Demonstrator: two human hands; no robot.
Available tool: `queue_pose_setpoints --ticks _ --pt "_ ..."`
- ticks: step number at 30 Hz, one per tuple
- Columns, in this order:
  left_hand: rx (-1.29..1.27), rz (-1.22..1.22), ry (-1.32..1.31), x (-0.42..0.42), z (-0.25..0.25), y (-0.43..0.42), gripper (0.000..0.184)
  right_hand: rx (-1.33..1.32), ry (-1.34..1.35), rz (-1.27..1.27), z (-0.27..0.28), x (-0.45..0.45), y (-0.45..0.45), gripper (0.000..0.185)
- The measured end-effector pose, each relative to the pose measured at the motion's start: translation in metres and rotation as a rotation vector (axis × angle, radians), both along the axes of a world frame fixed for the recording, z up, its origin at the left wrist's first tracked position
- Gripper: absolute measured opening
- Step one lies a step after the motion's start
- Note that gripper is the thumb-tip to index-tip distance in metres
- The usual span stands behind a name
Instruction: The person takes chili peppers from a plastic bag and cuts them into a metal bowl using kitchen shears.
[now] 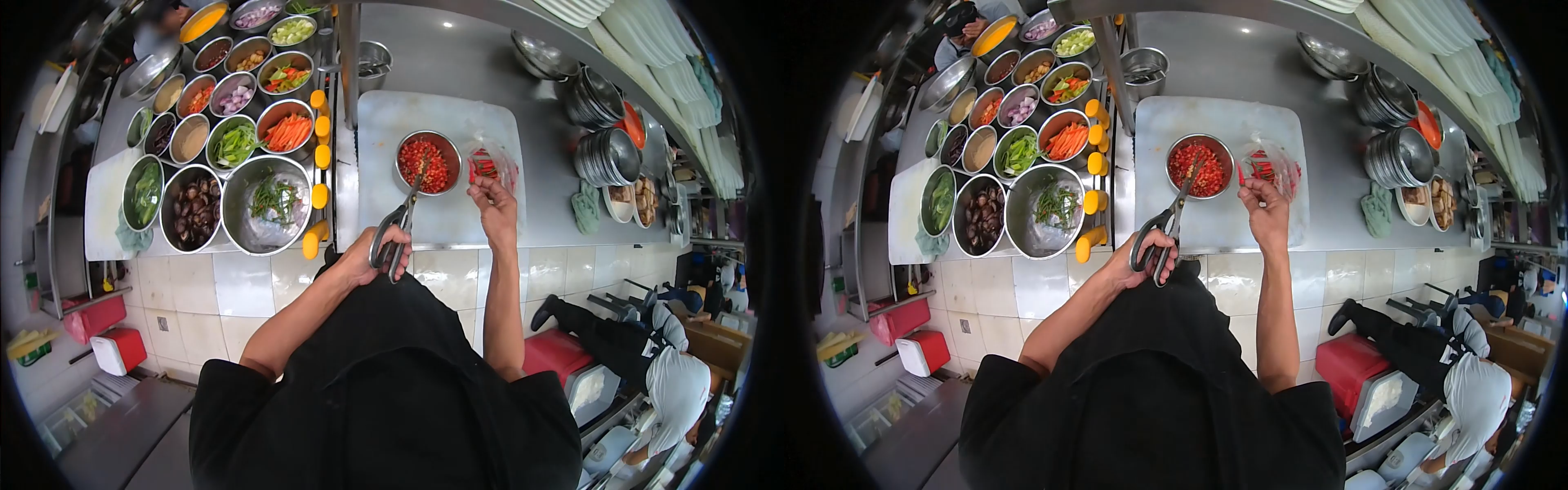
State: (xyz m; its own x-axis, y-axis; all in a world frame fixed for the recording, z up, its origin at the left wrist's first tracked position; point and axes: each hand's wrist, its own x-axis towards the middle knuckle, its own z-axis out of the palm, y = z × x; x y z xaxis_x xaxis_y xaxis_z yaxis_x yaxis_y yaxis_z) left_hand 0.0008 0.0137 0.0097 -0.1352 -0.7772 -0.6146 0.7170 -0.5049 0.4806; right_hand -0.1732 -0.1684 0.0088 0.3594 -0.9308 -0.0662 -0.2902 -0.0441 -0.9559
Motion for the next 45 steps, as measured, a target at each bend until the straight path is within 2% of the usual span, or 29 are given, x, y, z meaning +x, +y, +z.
queue_pose_setpoints --ticks 4,7,13,22,28,32,35,40,43,45 --pt "0.036 0.004 0.025 0.000 0.004 -0.002 0.027 -0.284 0.271 0.059 0.024 0.015 0.009 0.013" --pt "0.004 -0.046 0.051 0.002 0.000 -0.001 0.032 -0.484 0.303 0.059 0.025 0.023 0.009 0.011" --pt "-0.017 -0.107 0.094 0.004 0.007 0.000 0.040 -0.698 0.412 0.073 0.021 0.031 0.010 0.009" --pt "0.011 -0.155 0.067 0.001 0.009 -0.006 0.042 -0.847 0.428 0.177 0.019 0.036 0.010 0.010" --pt "-0.007 -0.105 -0.156 0.000 0.015 -0.009 0.041 -0.827 0.480 0.199 0.018 0.035 0.004 0.010" --pt "0.027 -0.156 0.100 0.001 0.019 -0.007 0.040 -0.846 0.484 0.205 0.022 0.036 0.003 0.010" --pt "0.005 -0.149 0.084 -0.002 0.017 -0.011 0.039 -0.829 0.502 0.224 0.026 0.040 0.007 0.010" --pt "0.004 -0.089 -0.096 -0.001 0.013 -0.012 0.036 -0.839 0.507 0.201 0.021 0.038 0.005 0.010" --pt "0.015 -0.171 0.078 0.001 0.019 -0.008 0.039 -0.838 0.509 0.195 0.022 0.038 0.006 0.010" --pt "0.025 -0.173 0.077 -0.003 0.020 -0.011 0.039 -0.826 0.506 0.216 0.018 0.039 0.006 0.009"
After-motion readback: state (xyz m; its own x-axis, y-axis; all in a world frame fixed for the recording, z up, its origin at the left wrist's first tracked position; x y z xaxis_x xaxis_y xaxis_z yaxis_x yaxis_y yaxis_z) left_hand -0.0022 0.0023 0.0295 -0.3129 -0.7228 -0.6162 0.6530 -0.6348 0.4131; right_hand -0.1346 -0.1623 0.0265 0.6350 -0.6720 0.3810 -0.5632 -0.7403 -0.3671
